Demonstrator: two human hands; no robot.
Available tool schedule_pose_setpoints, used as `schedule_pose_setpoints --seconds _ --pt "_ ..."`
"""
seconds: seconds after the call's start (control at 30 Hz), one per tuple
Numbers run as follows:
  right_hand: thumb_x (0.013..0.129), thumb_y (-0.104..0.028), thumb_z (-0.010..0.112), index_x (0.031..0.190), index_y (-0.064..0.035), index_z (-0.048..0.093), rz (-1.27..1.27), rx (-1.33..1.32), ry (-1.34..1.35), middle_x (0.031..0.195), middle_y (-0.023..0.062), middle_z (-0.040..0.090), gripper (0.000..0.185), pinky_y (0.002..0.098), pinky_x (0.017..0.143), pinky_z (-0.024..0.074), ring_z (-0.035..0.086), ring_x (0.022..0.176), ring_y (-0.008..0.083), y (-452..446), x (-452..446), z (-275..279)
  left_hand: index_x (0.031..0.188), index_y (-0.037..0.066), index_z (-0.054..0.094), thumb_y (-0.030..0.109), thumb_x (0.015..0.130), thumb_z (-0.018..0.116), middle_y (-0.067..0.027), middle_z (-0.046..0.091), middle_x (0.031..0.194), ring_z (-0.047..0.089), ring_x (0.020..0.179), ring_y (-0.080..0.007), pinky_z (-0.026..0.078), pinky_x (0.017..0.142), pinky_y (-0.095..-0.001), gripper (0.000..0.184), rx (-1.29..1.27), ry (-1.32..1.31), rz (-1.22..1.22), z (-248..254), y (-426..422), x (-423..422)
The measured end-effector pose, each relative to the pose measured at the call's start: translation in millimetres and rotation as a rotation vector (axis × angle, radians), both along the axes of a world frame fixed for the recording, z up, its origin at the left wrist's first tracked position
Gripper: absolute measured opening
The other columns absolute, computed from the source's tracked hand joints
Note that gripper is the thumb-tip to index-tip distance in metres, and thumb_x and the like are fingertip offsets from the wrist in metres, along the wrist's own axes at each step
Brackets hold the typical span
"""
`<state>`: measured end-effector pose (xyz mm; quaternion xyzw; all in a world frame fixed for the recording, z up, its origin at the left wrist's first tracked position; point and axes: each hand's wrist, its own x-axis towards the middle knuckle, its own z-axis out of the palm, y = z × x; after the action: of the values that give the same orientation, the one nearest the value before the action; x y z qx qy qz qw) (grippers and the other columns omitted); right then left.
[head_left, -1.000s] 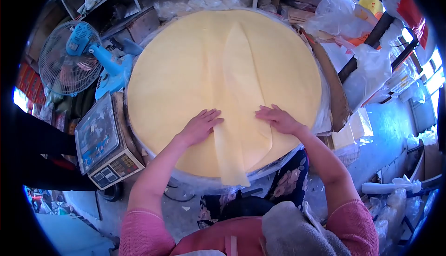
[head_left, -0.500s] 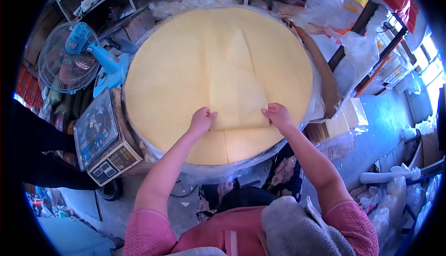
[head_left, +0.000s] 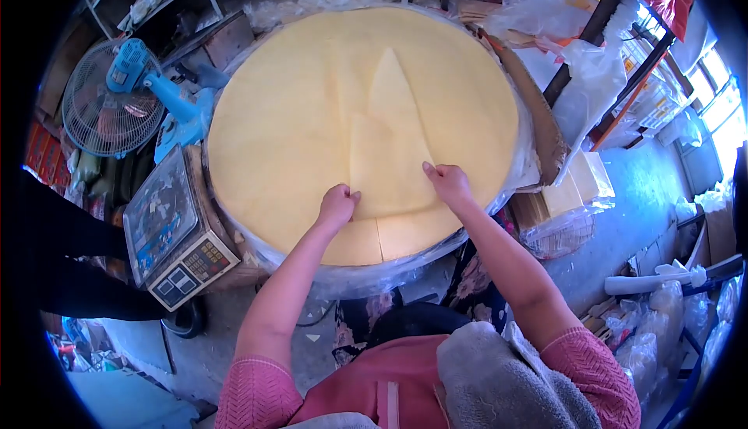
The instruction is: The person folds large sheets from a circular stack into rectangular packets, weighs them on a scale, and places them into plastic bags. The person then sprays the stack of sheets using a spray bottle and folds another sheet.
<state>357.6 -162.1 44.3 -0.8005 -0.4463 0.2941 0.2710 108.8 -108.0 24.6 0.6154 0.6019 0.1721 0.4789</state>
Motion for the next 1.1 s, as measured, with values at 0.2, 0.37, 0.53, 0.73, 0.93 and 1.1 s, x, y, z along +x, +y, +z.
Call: schedule_pose_setpoints --seconds 0.2,0.37,0.53,0.73,0.93,1.1 --pt "0.087 -0.039 0.054 0.072 -0.0007 0.058 0.013 0.204 -0.161 0.072 0.0205 0.061 0.041 0.0463 0.064 0.0457 0.060 0.070 0.0376 8.9 -5.4 -2.1 0.074 0.002 0.052 0.020 0.086 0.060 -0.0054 0.054 0.065 0.053 0.052 -0.0146 0.048 0.044 -0.0297 0.024 -0.031 0.020 0.007 2.2 -1.1 -1.8" --pt "0.089 -0.028 0.052 0.086 -0.0003 0.059 0.095 0.071 -0.242 0.084 0.0203 0.064 0.029 0.0463 0.070 0.0487 0.061 0.079 0.0392 13.7 -3.8 -24.7 0.093 0.000 0.055 0.018 0.083 0.061 -0.0151 0.062 0.084 0.064 0.071 -0.0242 0.053 0.058 -0.0342 0.022 -0.178 0.206 -0.046 21.1 -3.7 -8.2" --pt "0.088 -0.028 0.055 0.113 0.0000 0.051 0.121 -0.026 -0.281 0.112 0.0184 0.059 0.038 0.0461 0.083 0.0465 0.058 0.098 0.0371 9.6 -23.3 -2.7 0.134 0.007 0.035 0.032 0.084 0.060 -0.0187 0.034 0.137 0.032 0.128 -0.0307 0.029 0.100 -0.0522 0.061 0.695 0.507 -0.240 24.2 -19.6 16.2" --pt "0.090 -0.031 0.050 0.137 -0.0043 0.035 0.480 0.333 -0.757 0.145 0.0125 0.027 0.056 0.0550 0.105 0.0217 0.019 0.137 0.0311 -0.8 -29.9 -37.4 0.144 0.013 0.025 0.054 0.090 0.038 -0.0121 0.013 0.152 0.006 0.141 -0.0266 0.002 0.109 -0.0583 0.069 0.655 0.663 -0.464 -10.1 -13.4 29.3" --pt "0.090 -0.033 0.049 0.136 -0.0034 0.036 0.491 0.313 -0.701 0.145 0.0122 0.028 0.057 0.0590 0.105 0.0184 0.017 0.138 0.0311 -1.2 -29.5 -34.8 0.144 0.010 0.021 0.051 0.093 0.035 -0.0099 0.015 0.152 0.010 0.141 -0.0241 0.007 0.110 -0.0544 0.068 0.714 0.671 -0.391 -23.2 82.5 35.4" --pt "0.088 -0.034 0.052 0.135 -0.0065 0.037 0.500 0.144 -0.499 0.143 0.0130 0.031 0.057 0.0575 0.103 0.0234 0.023 0.136 0.0288 40.8 -2.1 -8.3 0.136 0.003 0.035 0.038 0.092 0.045 -0.0142 0.033 0.143 0.026 0.135 -0.0285 0.025 0.107 -0.0483 0.057 0.801 0.654 -0.289 -34.2 167.4 42.2"
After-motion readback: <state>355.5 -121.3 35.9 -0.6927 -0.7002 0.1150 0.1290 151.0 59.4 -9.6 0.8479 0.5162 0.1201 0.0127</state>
